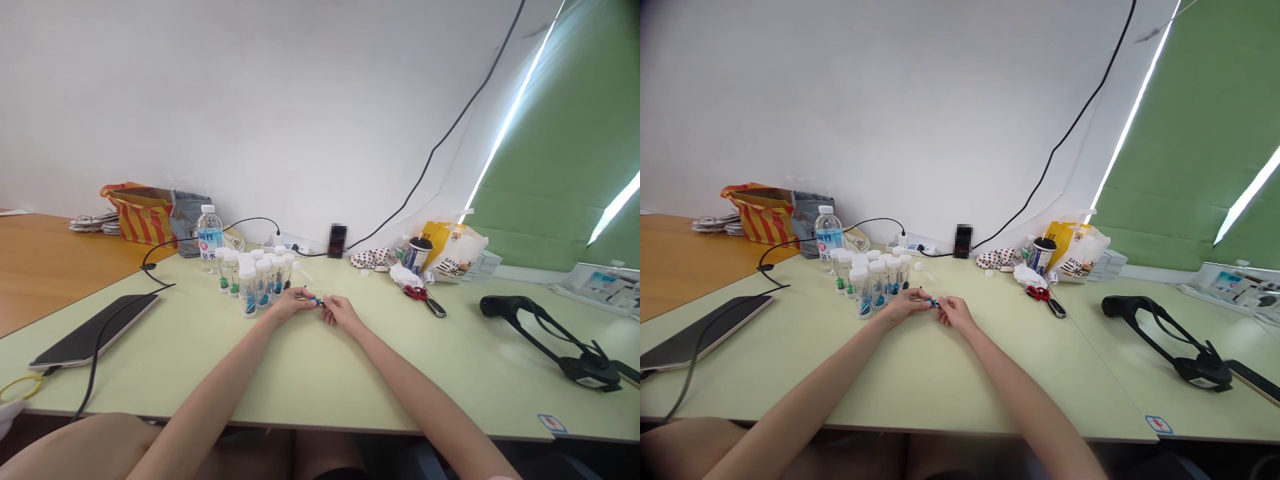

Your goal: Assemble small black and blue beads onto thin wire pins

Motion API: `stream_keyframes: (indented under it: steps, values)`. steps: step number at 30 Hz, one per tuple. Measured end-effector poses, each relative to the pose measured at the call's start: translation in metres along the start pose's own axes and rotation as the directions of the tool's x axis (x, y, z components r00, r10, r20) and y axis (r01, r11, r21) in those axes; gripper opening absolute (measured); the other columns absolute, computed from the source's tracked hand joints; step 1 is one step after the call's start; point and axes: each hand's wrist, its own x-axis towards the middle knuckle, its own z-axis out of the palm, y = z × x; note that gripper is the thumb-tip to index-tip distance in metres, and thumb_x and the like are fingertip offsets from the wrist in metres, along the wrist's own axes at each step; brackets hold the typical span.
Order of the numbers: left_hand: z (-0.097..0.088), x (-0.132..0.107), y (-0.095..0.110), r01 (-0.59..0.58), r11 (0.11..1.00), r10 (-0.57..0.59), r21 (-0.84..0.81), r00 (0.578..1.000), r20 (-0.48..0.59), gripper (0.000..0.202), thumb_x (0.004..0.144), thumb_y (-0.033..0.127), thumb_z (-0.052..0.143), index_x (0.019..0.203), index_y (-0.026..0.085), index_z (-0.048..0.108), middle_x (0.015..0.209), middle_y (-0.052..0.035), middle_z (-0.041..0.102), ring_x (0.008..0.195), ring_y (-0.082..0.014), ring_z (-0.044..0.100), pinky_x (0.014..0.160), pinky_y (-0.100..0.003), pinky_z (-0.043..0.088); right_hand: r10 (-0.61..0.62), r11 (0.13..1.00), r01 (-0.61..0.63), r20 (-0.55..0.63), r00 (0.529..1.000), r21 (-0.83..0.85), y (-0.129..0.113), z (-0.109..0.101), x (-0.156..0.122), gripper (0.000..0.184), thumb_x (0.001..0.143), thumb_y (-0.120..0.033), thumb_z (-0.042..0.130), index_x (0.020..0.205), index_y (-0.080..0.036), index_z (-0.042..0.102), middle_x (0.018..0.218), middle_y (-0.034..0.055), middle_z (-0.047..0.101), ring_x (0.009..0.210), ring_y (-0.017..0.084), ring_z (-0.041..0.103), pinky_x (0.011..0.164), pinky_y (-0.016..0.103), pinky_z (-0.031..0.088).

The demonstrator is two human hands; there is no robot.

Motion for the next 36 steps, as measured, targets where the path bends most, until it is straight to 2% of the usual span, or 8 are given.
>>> stream_keyframes:
  steps: [5, 12, 15, 19, 23, 26, 31, 36]
  values:
    - [0.0002, 0.0008, 0.0001, -0.01, 1.0, 0.01, -0.007, 1.0, 0.02, 0.03, 0.053, 0.025, 0.077, 0.069, 0.012, 0.056, 0.073, -0.0052, 0.067, 0.074, -0.0174, 0.064, 0.081, -0.035, 0.047, 0.029, 0.999, -0.029, 0.003, 1.0, -0.017, 0.002, -0.0011, 0.0027, 0.058, 0.071, -0.066, 0.041, 0.063, -0.011, 0.059, 0.05, 0.0034, 0.057, 0.039, 0.007, 0.047, 0.039, 0.019, 0.035]
    - [0.0013, 0.0006, 0.0025, -0.03, 0.999, 0.03, -0.011, 0.999, -0.04, 0.032, 0.049, 0.028, 0.078, 0.065, 0.012, 0.054, 0.075, -0.0045, 0.066, 0.069, -0.0147, 0.062, 0.077, -0.034, 0.049, -0.015, 0.994, 0.026, 0.108, 0.994, -0.106, 0.0015, -0.004, 0.0002, 0.041, 0.068, -0.053, 0.057, 0.067, -0.013, 0.061, 0.053, 0.0001, 0.056, 0.042, 0.006, 0.047, 0.041, 0.019, 0.036]
    - [0.0009, 0.0003, 0.0016, -0.027, 1.0, 0.027, 0.001, 0.999, -0.032, 0.033, 0.049, 0.028, 0.078, 0.065, 0.012, 0.055, 0.075, -0.0052, 0.066, 0.07, -0.0154, 0.063, 0.077, -0.034, 0.048, -0.049, 0.997, 0.051, 0.03, 0.998, -0.064, 0.0017, -0.0037, -0.0009, 0.038, 0.065, -0.048, 0.062, 0.081, -0.014, 0.061, 0.065, 0.0007, 0.058, 0.045, 0.007, 0.05, 0.042, 0.021, 0.039]
    - [-0.0002, 0.0011, -0.0014, -0.006, 1.0, 0.006, 0.023, 1.0, -0.022, 0.033, 0.048, 0.028, 0.078, 0.067, 0.012, 0.056, 0.074, -0.0063, 0.067, 0.071, -0.0169, 0.063, 0.077, -0.034, 0.048, -0.109, 0.994, 0.111, -0.066, 0.992, 0.023, 0.0022, -0.0021, -0.0023, 0.045, 0.06, -0.042, 0.067, 0.098, -0.021, 0.053, 0.085, 0.0013, 0.057, 0.048, 0.007, 0.052, 0.04, 0.02, 0.042]
    - [-0.0002, 0.002, -0.0029, -0.014, 0.999, 0.015, 0.045, 1.0, -0.019, 0.032, 0.048, 0.027, 0.078, 0.068, 0.012, 0.057, 0.074, -0.0073, 0.067, 0.073, -0.0185, 0.064, 0.076, -0.034, 0.048, -0.076, 0.996, 0.079, -0.083, 0.994, 0.038, 0.0015, -0.0007, -0.0016, 0.04, 0.067, -0.047, 0.059, 0.095, -0.02, 0.05, 0.072, -0.0009, 0.057, 0.044, 0.007, 0.051, 0.038, 0.019, 0.04]
    - [-0.0001, 0.0021, -0.0025, -0.032, 0.999, 0.033, 0.033, 0.999, -0.022, 0.032, 0.048, 0.026, 0.078, 0.066, 0.012, 0.056, 0.074, -0.0066, 0.067, 0.072, -0.0179, 0.064, 0.076, -0.034, 0.048, -0.049, 0.998, 0.051, -0.046, 0.998, 0.041, 0.0008, -0.0005, -0.0017, 0.04, 0.071, -0.05, 0.053, 0.096, -0.019, 0.047, 0.061, -0.0027, 0.057, 0.042, 0.008, 0.05, 0.038, 0.019, 0.038]
    - [-0.001, 0.0017, -0.0015, -0.029, 1.0, 0.029, 0.004, 0.998, -0.048, 0.031, 0.05, 0.025, 0.078, 0.064, 0.013, 0.053, 0.073, -0.0054, 0.067, 0.071, -0.0171, 0.064, 0.078, -0.035, 0.047, -0.098, 0.994, 0.097, 0.024, 0.995, 0.039, 0.0042, -0.0019, -0.002, 0.043, 0.065, -0.044, 0.063, 0.095, -0.021, 0.042, 0.063, -0.0034, 0.061, 0.043, 0.008, 0.05, 0.041, 0.019, 0.038]
    - [-0.0007, 0.0, 0.0003, -0.021, 1.0, 0.021, 0.015, 1.0, -0.015, 0.03, 0.052, 0.024, 0.077, 0.065, 0.012, 0.053, 0.074, -0.0065, 0.067, 0.073, -0.0174, 0.064, 0.078, -0.034, 0.047, -0.044, 0.999, 0.044, 0.004, 0.999, 0.02, 0.0084, -0.0032, 0.0026, 0.04, 0.068, -0.055, 0.055, 0.08, -0.018, 0.048, 0.056, -0.0018, 0.059, 0.04, 0.008, 0.05, 0.04, 0.019, 0.037]
